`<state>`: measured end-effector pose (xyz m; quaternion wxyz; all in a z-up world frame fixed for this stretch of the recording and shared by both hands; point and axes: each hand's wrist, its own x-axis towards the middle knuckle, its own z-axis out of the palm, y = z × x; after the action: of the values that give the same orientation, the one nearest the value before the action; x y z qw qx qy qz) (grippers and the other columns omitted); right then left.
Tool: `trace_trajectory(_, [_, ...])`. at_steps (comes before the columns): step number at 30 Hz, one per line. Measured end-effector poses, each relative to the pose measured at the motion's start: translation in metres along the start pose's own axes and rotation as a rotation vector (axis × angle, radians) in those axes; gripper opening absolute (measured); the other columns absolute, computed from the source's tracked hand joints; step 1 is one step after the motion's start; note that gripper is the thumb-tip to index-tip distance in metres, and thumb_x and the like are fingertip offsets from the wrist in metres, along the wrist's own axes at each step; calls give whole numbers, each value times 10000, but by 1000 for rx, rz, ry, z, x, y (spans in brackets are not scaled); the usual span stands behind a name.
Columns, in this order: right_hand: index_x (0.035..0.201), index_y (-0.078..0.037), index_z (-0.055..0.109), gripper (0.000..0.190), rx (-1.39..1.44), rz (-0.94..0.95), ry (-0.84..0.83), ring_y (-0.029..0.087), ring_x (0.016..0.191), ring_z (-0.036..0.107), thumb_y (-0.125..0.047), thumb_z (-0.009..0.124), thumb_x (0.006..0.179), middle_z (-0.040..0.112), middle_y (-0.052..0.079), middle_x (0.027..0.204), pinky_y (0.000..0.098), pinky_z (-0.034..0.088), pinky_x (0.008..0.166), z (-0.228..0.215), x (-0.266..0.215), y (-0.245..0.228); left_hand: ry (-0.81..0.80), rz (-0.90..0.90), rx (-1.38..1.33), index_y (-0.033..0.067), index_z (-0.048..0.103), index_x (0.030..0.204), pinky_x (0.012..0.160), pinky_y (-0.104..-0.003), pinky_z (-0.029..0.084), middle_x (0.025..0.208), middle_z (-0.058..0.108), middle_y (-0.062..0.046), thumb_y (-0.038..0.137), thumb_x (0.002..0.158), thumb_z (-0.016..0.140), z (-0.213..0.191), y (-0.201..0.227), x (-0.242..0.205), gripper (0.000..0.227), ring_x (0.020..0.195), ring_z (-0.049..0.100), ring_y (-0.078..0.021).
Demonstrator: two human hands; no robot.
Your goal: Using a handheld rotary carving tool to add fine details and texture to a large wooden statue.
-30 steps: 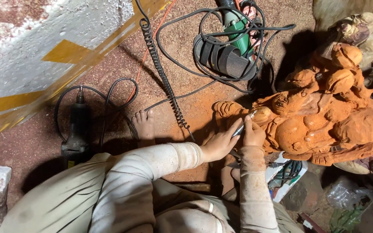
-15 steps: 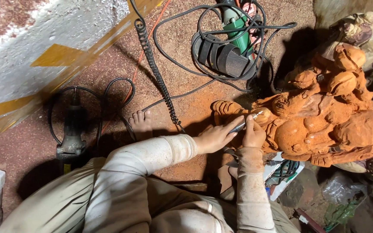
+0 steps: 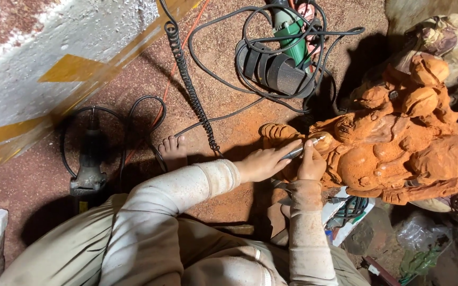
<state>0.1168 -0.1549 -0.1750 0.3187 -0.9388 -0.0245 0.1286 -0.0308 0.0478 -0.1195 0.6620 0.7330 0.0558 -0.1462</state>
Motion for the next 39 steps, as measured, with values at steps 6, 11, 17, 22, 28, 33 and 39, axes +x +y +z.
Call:
trace_trajectory(6, [968,-158,811,435,-53,23,-33,184,821,689,-571,681,1013,728,84,782,356,538,791,2,2,2,0,-29,-31,368,67,1602,959,-537,534,1260,638,-299,364,1073,286,2,-3,1,573,1105,668,-479])
trace_trajectory(11, [994,-117,803,437,-6,33,-33,174,799,644,-541,698,1010,709,85,772,338,536,777,4,-1,-5,-16,-39,-37,394,60,1593,951,-521,549,1284,633,-282,387,1068,278,1,-5,4,568,1112,672,-463])
trace_trajectory(17, [999,-114,802,459,64,13,5,162,799,664,-559,689,1023,722,70,795,313,548,781,1,1,-3,-44,-10,51,396,46,1597,959,-508,556,1275,632,-290,372,1077,271,-9,1,6,566,1109,674,-473])
trace_trajectory(22, [1027,-94,796,478,1,34,-66,217,879,693,-559,686,1018,742,132,863,392,540,837,8,4,-3,-41,-45,-12,391,78,1593,931,-515,570,1282,634,-288,373,1066,293,-9,-7,7,570,1088,681,-467])
trace_trajectory(28, [1005,-49,782,488,225,26,64,178,798,620,-524,675,1036,693,114,800,338,545,808,10,-7,-14,-15,126,79,321,133,1605,936,-472,595,1227,685,-258,303,1107,303,-22,-13,23,527,961,733,-378])
trace_trajectory(33, [912,-43,778,508,234,16,52,184,762,630,-539,721,1006,690,104,774,330,548,764,17,1,-13,33,184,123,312,121,1601,931,-568,571,1225,712,-173,307,1086,359,-15,-29,28,568,1038,703,-452])
trace_trajectory(39, [922,-74,784,531,129,91,40,197,781,660,-594,698,989,702,93,774,349,542,797,19,5,-4,-41,65,106,392,127,1577,987,-545,546,1279,704,-106,363,1064,331,-23,-24,24,554,1127,672,-442])
